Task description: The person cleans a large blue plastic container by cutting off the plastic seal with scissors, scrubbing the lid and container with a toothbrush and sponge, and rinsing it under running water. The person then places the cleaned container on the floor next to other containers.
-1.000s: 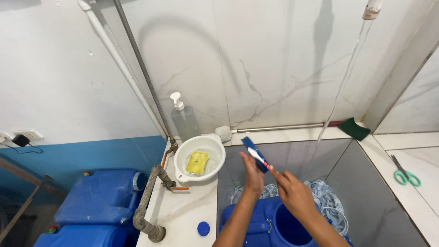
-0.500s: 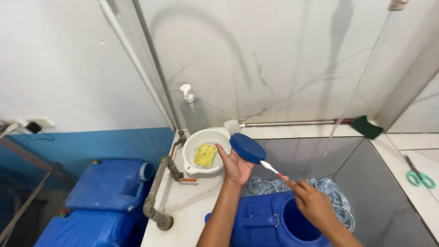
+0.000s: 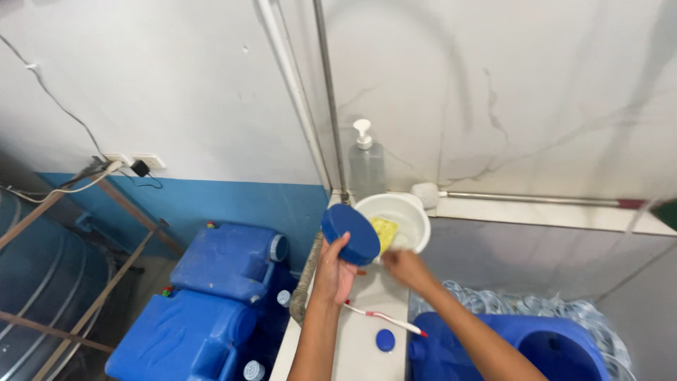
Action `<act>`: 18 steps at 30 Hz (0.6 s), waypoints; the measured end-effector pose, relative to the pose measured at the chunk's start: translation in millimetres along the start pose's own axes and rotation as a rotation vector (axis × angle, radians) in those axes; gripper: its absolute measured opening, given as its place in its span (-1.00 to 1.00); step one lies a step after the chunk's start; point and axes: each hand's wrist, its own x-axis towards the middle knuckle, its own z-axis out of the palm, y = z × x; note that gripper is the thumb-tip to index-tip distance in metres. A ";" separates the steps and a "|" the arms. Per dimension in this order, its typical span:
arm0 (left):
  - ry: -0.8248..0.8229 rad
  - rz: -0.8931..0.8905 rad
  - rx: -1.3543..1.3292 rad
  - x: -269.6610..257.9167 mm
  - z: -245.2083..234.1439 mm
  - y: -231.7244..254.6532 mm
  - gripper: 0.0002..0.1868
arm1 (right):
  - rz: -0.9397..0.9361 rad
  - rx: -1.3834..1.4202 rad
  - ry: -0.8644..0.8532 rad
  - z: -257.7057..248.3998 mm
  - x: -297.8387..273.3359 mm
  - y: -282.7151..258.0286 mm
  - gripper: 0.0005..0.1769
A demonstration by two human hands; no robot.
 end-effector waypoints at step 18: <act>-0.063 -0.318 -0.301 51.5 6.9 -134.9 -0.38 | 0.280 0.683 0.014 -140.3 23.5 -10.4 -0.41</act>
